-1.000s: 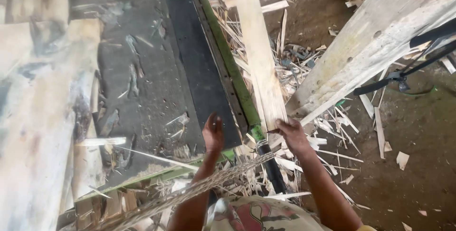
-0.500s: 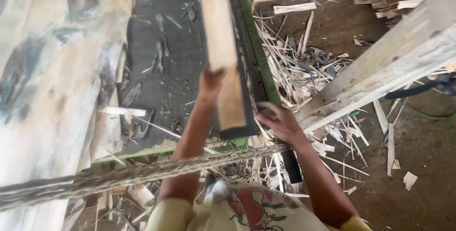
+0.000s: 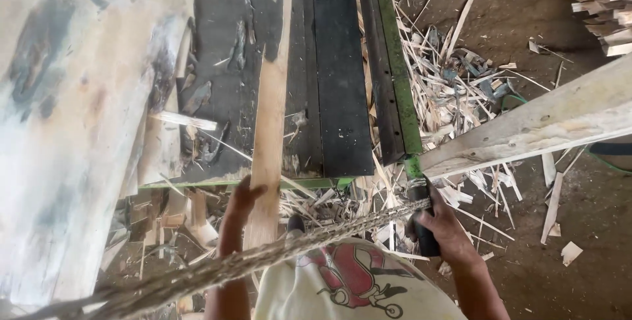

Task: Processing and sorting wood pieces in a woodworking shop.

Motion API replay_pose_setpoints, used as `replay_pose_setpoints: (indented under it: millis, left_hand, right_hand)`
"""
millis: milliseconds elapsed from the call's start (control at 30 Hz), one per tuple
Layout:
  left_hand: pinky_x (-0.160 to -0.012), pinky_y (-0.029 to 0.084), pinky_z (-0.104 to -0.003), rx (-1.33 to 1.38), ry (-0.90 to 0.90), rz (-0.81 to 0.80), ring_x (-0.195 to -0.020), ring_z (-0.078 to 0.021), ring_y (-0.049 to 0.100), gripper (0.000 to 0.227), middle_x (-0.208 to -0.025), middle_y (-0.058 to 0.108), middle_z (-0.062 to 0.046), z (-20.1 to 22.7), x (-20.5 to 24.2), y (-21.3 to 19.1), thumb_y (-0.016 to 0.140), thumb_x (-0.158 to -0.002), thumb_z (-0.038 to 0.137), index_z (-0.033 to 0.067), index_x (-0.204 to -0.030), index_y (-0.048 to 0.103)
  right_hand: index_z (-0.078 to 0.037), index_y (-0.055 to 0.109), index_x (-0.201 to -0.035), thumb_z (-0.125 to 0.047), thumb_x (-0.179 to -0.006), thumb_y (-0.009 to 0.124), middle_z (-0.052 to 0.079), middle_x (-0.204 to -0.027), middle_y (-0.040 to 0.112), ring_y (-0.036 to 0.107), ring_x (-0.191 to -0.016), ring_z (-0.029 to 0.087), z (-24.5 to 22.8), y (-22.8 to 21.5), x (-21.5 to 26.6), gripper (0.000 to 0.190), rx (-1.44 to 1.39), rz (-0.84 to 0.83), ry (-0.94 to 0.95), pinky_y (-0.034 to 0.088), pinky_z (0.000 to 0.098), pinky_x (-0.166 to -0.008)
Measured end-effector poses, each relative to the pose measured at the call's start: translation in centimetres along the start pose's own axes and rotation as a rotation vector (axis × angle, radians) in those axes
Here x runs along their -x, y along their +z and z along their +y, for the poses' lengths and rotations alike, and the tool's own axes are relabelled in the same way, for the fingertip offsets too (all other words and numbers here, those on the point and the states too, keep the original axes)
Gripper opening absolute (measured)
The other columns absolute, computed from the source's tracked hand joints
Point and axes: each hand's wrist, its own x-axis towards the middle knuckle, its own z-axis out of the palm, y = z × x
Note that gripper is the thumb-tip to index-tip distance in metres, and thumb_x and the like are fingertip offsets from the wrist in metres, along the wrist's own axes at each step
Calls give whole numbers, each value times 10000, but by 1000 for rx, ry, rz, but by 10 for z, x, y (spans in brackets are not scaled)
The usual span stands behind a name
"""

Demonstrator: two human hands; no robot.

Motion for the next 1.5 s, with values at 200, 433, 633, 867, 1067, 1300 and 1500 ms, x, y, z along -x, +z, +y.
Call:
replay_pose_setpoints:
  millis: [200, 433, 633, 867, 1067, 1300, 1500]
  left_hand:
    - [-1093, 515, -454, 128, 40, -136, -1133, -313, 701, 475, -1238, 748, -173, -16, 48, -30, 686, -903, 105, 18, -1365, 617]
    - [-1073, 546, -459, 32, -66, -154, -1099, -286, 744, 420, -1188, 804, -126, -35, 95, -37, 685, -894, 123, 55, -1308, 698]
    - [-1120, 499, -458, -359, 41, -132, -1170, -287, 700, 428, -1267, 761, -108, -20, 67, -31, 716, -901, 219, 90, -1309, 702]
    - [-1175, 444, -457, -796, 113, -222, -1252, -288, 649, 450, -1358, 711, -87, 93, -36, -29, 754, -909, 330, 131, -1309, 708]
    - [-1208, 390, -478, -1106, 244, -266, -1308, -299, 607, 480, -1417, 672, -75, 150, -175, -40, 791, -898, 404, 156, -1302, 714]
    - [-1204, 318, -553, -1240, 157, -248, -1367, -365, 526, 607, -1491, 577, -124, 174, -263, -49, 839, -841, 408, 127, -1351, 669]
    - [-1197, 367, -546, -1265, 119, -329, -1388, -377, 525, 675, -1521, 560, -171, 169, -271, -55, 814, -858, 418, 95, -1416, 613]
  right_hand:
    - [-83, 405, -1422, -206, -717, 809, 95, -923, 596, 590, -548, 140, -40, 25, 13, 822, 131, 28, -85, 530, 297, -403]
    - [-99, 430, -1416, -126, -729, 728, 61, -873, 583, 600, -567, 126, -49, 25, 14, 749, 85, 47, -61, 555, 307, -427]
    - [-61, 451, -1397, -77, -723, 653, 82, -873, 595, 598, -597, 171, -44, 25, 6, 704, 164, 50, 13, 541, 338, -470]
    - [-82, 332, -1529, -103, -800, 666, 73, -920, 587, 612, -662, 132, -41, 30, 4, 802, 265, -28, -110, 549, 296, -529]
    - [-171, 184, -1622, -73, -792, 616, 108, -846, 629, 648, -559, 192, 11, 26, -15, 940, 363, 99, 7, 565, 334, -461]
    - [-217, 296, -1585, -96, -917, 521, 58, -819, 649, 650, -563, 217, -29, 39, 0, 715, 539, 182, 166, 572, 377, -440]
    - [-87, 542, -1450, -160, -1033, 489, 122, -1034, 691, 661, -851, 133, -63, 16, 22, 427, 222, 217, -13, 603, 312, -739]
